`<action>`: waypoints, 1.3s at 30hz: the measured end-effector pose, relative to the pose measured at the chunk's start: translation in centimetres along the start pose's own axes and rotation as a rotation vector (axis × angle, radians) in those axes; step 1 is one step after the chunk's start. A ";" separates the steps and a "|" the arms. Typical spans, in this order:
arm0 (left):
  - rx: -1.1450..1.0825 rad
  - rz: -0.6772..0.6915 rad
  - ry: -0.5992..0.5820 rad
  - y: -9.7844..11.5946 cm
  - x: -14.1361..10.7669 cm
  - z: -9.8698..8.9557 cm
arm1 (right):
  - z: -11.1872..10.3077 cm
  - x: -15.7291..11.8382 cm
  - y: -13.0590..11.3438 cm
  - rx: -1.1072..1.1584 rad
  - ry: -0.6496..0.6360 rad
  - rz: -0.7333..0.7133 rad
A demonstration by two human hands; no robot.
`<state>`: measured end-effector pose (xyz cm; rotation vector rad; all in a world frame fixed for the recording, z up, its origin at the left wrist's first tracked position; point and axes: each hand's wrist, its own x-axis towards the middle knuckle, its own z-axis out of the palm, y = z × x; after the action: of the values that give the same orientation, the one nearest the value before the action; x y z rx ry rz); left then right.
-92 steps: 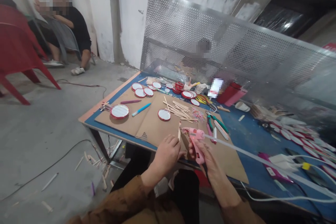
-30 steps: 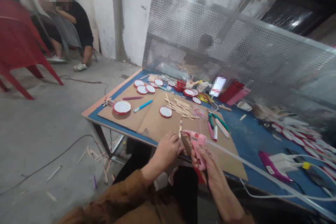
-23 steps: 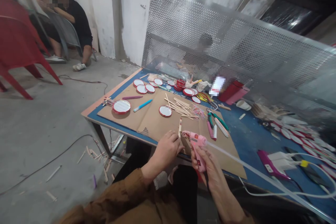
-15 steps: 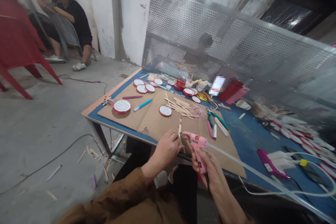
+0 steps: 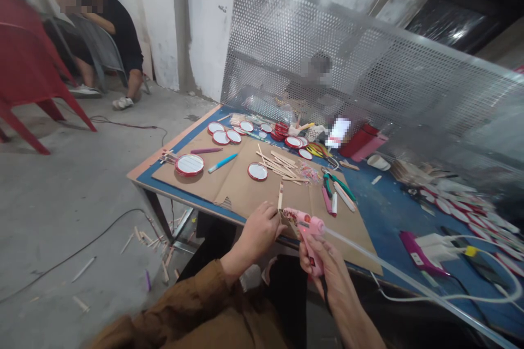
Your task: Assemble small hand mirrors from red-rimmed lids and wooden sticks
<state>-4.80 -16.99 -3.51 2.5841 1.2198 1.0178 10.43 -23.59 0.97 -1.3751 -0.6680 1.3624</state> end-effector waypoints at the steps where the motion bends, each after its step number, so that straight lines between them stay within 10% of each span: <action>1: 0.000 -0.001 -0.003 0.0 0.0 0.0 | 0.0 0.0 0.1 -0.003 -0.002 -0.003; 39: 0.195 -0.025 -0.154 0.9 0.6 -0.4 | 0.0 1.8 -0.6 0.100 -0.010 0.017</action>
<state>-4.18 -17.18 -2.61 2.7226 1.3698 0.7113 10.98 -21.80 0.86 -1.2979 -0.5879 1.3985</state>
